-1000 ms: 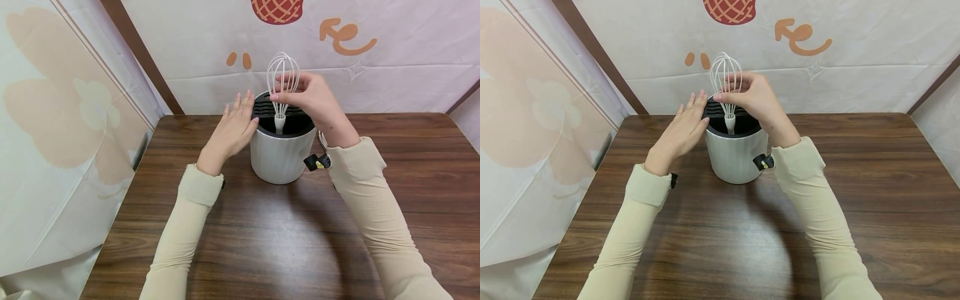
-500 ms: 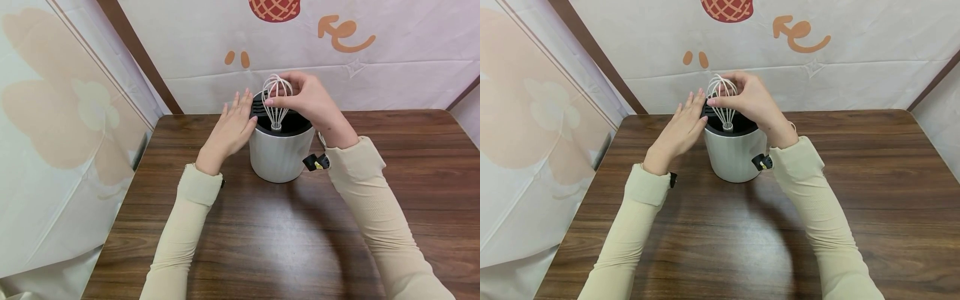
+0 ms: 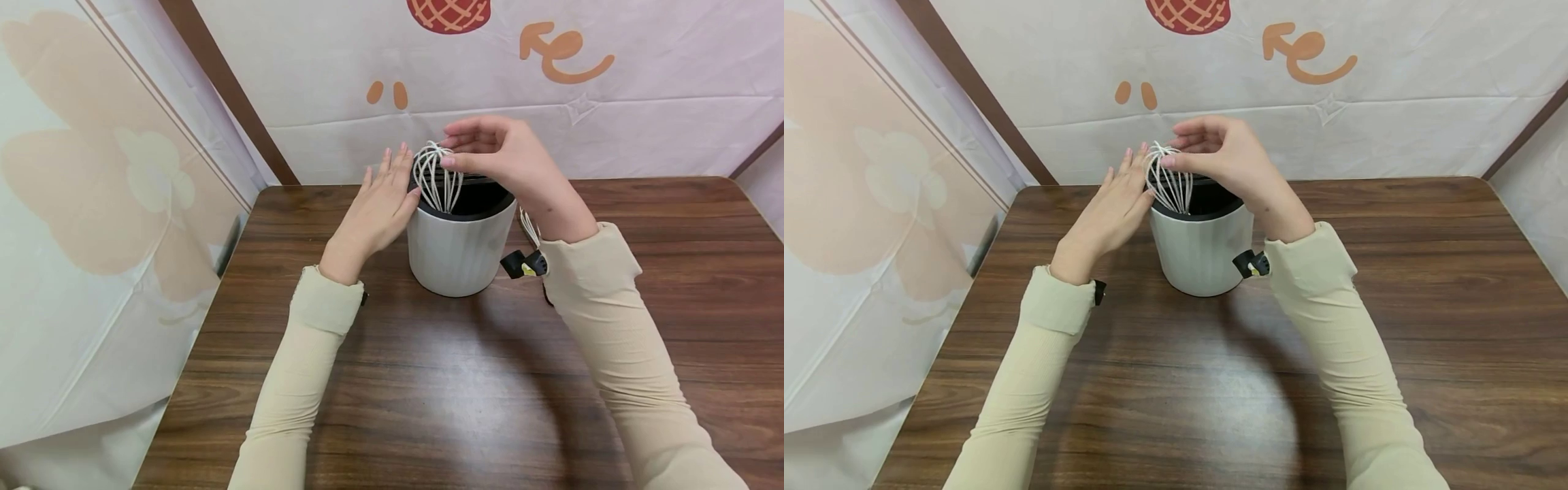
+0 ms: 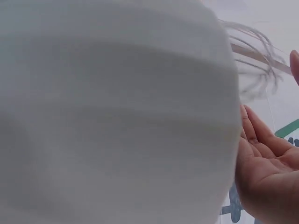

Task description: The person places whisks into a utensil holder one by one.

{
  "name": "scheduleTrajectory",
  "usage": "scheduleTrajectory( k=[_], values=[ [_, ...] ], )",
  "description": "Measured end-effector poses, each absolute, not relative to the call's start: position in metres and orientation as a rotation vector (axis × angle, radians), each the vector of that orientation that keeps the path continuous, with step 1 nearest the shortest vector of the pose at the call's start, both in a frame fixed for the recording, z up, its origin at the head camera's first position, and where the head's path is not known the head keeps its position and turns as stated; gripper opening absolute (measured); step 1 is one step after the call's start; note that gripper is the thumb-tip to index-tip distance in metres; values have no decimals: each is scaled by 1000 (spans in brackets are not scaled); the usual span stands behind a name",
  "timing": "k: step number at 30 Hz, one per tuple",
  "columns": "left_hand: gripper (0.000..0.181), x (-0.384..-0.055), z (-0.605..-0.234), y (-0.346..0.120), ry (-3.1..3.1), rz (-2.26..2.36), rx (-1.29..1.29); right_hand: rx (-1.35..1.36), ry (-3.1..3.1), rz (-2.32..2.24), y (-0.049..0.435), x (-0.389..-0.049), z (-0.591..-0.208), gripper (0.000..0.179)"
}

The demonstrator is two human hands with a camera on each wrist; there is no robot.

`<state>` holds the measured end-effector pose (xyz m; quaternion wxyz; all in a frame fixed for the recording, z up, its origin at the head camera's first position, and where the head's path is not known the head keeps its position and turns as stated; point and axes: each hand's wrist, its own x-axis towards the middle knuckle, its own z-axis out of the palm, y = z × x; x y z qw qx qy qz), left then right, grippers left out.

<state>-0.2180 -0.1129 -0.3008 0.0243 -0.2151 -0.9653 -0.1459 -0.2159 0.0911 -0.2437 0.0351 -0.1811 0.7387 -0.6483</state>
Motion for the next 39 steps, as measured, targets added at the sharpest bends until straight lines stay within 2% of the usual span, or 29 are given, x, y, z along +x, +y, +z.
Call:
scheduleTrajectory(
  k=[11, 27, 39],
  values=[
    [61, -218, -300, -114, -2983, -435, -654, -478, 1929, -2332, 111, -216, -250, 18],
    [60, -216, -300, -114, -2980, -433, -662, -343, 1663, -2525, 155, -215, -256, 13],
    [60, -216, -300, -113, -2973, -448, -668, -199, 1644, -2490, 192, -209, -275, 9]
  ],
)
